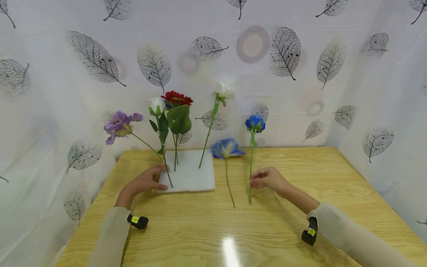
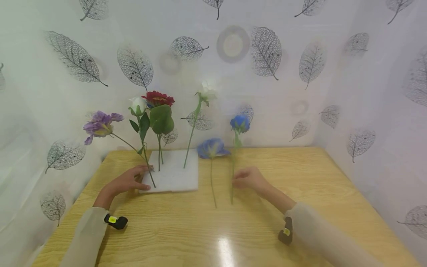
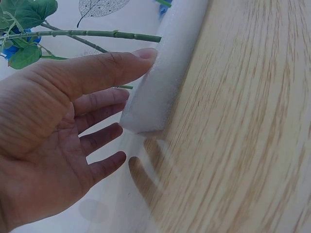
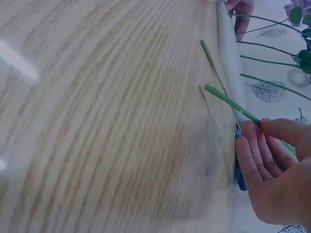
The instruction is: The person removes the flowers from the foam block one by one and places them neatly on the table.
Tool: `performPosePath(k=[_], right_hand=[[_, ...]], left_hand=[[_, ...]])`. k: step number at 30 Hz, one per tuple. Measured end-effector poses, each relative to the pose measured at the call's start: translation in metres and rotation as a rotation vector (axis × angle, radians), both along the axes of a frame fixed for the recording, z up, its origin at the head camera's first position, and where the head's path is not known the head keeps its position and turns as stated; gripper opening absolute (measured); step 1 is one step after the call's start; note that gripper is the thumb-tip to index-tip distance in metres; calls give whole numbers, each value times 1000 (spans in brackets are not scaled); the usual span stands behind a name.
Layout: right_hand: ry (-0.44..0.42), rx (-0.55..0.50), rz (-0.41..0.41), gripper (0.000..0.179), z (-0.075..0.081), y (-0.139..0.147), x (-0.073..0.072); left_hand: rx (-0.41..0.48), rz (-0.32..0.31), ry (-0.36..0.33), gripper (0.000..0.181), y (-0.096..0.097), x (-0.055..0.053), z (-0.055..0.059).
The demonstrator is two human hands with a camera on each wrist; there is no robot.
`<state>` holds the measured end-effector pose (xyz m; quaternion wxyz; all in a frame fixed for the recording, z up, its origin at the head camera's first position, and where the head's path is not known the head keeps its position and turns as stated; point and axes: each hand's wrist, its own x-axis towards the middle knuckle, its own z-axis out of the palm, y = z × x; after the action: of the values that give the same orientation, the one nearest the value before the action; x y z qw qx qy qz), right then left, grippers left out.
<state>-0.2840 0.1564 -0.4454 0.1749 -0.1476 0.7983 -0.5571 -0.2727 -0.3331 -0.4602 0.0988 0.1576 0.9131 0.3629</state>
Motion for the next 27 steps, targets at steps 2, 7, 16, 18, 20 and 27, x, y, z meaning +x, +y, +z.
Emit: performPosePath(k=[2, 7, 16, 18, 20, 27], right_hand=[[-7, 10, 12, 26, -1, 1, 0], [-17, 35, 27, 27, -6, 1, -1], [-48, 40, 28, 28, -11, -3, 0], [-46, 43, 39, 28, -11, -4, 1], [-52, 43, 47, 28, -11, -4, 1], [-112, 42, 56, 28, -11, -7, 0]], left_hand=[[5, 6, -5, 91, 0, 0, -1], [-2, 4, 10, 90, -1, 0, -1], [-10, 1, 15, 89, -2, -1, -3], [-12, 2, 13, 89, -2, -2, -4], [-13, 3, 10, 90, -2, -2, -4], [-17, 8, 11, 87, 0, 0, -2]])
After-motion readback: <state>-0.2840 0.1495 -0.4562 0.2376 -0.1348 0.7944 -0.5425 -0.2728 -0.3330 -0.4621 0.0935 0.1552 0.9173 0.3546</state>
